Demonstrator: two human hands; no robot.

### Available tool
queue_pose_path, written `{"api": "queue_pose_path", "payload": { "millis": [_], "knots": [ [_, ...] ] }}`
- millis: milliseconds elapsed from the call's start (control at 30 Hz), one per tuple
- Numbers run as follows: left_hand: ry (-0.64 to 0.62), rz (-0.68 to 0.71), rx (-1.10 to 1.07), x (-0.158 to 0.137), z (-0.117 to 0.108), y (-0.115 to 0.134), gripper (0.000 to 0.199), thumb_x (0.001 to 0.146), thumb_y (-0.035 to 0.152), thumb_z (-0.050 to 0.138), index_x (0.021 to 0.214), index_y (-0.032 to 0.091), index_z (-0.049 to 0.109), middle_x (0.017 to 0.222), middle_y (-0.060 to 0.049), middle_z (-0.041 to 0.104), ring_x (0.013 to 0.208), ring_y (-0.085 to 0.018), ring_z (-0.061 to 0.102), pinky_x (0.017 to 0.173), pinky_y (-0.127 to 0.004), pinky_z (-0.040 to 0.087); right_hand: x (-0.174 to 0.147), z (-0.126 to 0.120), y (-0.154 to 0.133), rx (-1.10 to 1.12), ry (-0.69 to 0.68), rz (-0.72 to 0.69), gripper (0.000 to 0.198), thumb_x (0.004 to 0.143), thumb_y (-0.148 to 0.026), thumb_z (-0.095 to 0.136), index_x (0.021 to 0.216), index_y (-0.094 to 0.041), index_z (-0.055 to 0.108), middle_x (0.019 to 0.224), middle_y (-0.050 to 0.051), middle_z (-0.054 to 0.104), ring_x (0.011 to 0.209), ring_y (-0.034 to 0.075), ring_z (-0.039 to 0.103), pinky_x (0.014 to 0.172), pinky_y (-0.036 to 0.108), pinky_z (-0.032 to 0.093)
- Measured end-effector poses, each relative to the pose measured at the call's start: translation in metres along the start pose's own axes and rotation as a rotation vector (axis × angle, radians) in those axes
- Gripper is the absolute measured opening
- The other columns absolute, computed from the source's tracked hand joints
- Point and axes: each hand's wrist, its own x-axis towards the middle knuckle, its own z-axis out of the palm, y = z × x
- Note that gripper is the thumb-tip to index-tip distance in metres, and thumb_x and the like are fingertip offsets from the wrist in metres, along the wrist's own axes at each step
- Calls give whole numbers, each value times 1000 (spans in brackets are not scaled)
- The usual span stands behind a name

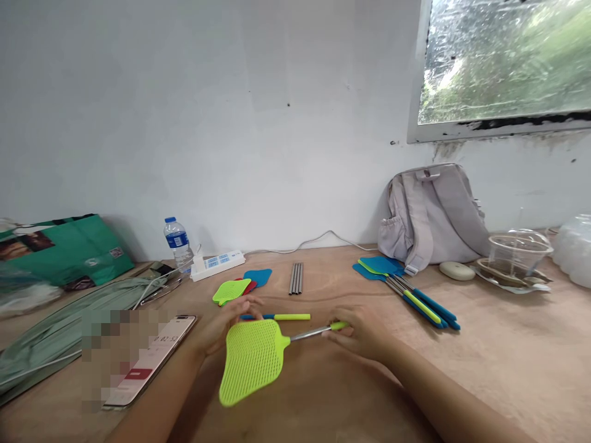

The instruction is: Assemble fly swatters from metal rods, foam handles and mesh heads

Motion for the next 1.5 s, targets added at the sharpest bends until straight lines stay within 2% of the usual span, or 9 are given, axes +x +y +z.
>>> {"api": "queue_pose_path", "payload": {
  "millis": [67, 167, 267, 367, 533, 800, 1167, 1333, 1500],
  "knots": [
    [95, 4, -137, 3, -2, -3, 31, 70, 41, 64, 89, 17, 60, 78, -3, 66, 72, -16, 63, 59, -23, 47, 0, 0, 7, -37, 63, 62, 21, 79, -40, 52, 79, -21, 59, 74, 2, 66, 65, 14, 60, 57, 22, 40],
    [115, -61, -208, 7, 6, -9, 31, 66, 33, 69, 90, 16, 60, 87, -6, 68, 83, -20, 64, 70, -27, 50, 1, 2, 13, -76, 105, 144, 22, 80, -42, 51, 79, -21, 58, 75, 2, 66, 65, 15, 60, 55, 23, 40],
    [170, -133, -204, 8, 19, -13, 37, 59, 27, 75, 90, 15, 58, 88, -8, 69, 83, -23, 65, 73, -35, 52, 1, 4, 9, -70, 80, 135, 22, 80, -42, 50, 78, -22, 57, 75, 2, 66, 64, 15, 59, 55, 23, 39],
    [234, -150, -147, 8, 26, -16, 44, 52, 24, 80, 89, 16, 58, 87, -8, 69, 79, -26, 66, 70, -40, 54, 0, 4, 2, -66, 68, 140, 23, 79, -43, 51, 72, -21, 55, 65, 0, 62, 57, 13, 55, 52, 23, 36],
    [218, -119, -84, 6, 25, -18, 44, 51, 26, 80, 89, 15, 60, 88, -9, 70, 79, -26, 66, 72, -40, 54, -2, 2, -5, -10, 53, 181, 24, 78, -43, 52, 69, -21, 55, 62, -1, 59, 57, 12, 53, 51, 21, 35],
    [287, -107, 24, 6, 24, -19, 43, 48, 26, 82, 84, 15, 62, 87, -8, 70, 80, -25, 66, 71, -37, 54, -1, 5, -10, 8, 18, 246, 27, 76, -43, 54, 64, -20, 54, 54, -3, 56, 52, 11, 49, 48, 21, 30],
    [261, -88, -9, 3, 26, -15, 42, 46, 23, 83, 81, 16, 59, 84, -6, 70, 79, -25, 66, 69, -37, 54, -1, 11, -8, 38, -3, 268, 32, 78, -48, 48, 64, -20, 54, 53, -3, 55, 50, 11, 48, 46, 21, 30],
    [269, -95, -115, 4, 25, -17, 41, 50, 19, 81, 83, 17, 57, 82, -5, 70, 76, -24, 67, 68, -37, 55, 1, 6, -5, 15, -37, 222, 27, 79, -44, 49, 66, -20, 51, 55, -3, 53, 52, 11, 48, 47, 21, 31],
    [253, -51, -412, 10, 23, -16, 23, 67, 28, 66, 84, 14, 59, 79, -7, 70, 77, -24, 66, 69, -35, 53, 1, -11, 5, 7, -146, 2, 17, 84, -28, 42, 91, -20, 55, 80, 4, 62, 72, 15, 56, 63, 25, 41]
  ]
}}
